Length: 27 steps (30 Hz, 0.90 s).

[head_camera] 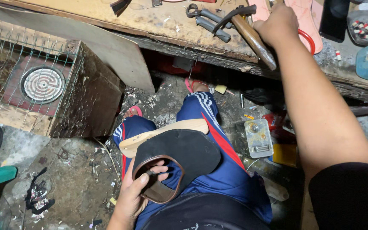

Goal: The person sits on the floor of a shoe workshop and assembles a shoe. They hammer an insole onto a wooden shoe last, press and fit the insole board, pull a black fabric upper over the last, and trim excess material with red-handled scissors.

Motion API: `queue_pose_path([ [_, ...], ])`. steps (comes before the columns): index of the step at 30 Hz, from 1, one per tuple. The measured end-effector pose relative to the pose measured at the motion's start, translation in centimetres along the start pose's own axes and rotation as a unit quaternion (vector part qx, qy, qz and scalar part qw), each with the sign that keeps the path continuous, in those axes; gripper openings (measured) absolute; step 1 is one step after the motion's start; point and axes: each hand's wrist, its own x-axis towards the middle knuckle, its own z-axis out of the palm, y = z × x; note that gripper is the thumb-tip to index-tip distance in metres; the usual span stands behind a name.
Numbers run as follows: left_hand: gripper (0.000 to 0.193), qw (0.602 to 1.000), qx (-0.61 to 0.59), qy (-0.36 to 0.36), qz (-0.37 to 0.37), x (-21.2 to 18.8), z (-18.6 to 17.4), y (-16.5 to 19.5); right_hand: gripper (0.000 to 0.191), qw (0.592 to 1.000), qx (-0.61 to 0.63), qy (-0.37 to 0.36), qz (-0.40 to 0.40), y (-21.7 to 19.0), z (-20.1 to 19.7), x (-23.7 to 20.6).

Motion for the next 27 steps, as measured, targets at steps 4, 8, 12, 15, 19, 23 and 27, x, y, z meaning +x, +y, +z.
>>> queue_pose_path([
  [4,0.079,1.000,0.000,-0.012,0.005,0.0,-0.2,0.1,0.046,0.993,0.104,-0.039,0.036,0.6,0.3,0.7],
  [8,0.080,1.000,-0.001,-0.009,0.004,-0.2,-0.4,0.2,0.031,0.979,0.195,0.061,0.029,1.7,0.4,0.6],
  [12,0.080,1.000,0.003,-0.007,0.009,-0.4,-0.5,0.2,0.019,0.936,0.320,0.136,-0.050,2.8,-0.9,-2.0],
  [15,0.078,1.000,0.008,0.003,0.018,-0.6,-0.6,0.2,0.025,0.848,0.524,0.072,0.039,1.5,-2.9,-6.2],
  [19,0.071,0.995,0.069,0.033,0.065,-1.1,-0.5,-0.3,0.046,0.776,0.629,-0.028,0.037,-0.4,-3.9,-15.8],
  [23,0.066,0.980,0.158,0.079,0.095,-2.0,0.1,-0.8,0.031,0.698,0.693,-0.133,0.117,-0.1,-2.4,-23.8],
  [27,0.072,0.958,0.237,0.067,0.150,-2.7,1.0,-0.6,0.028,0.657,0.727,-0.185,0.077,0.9,-0.9,-28.4],
])
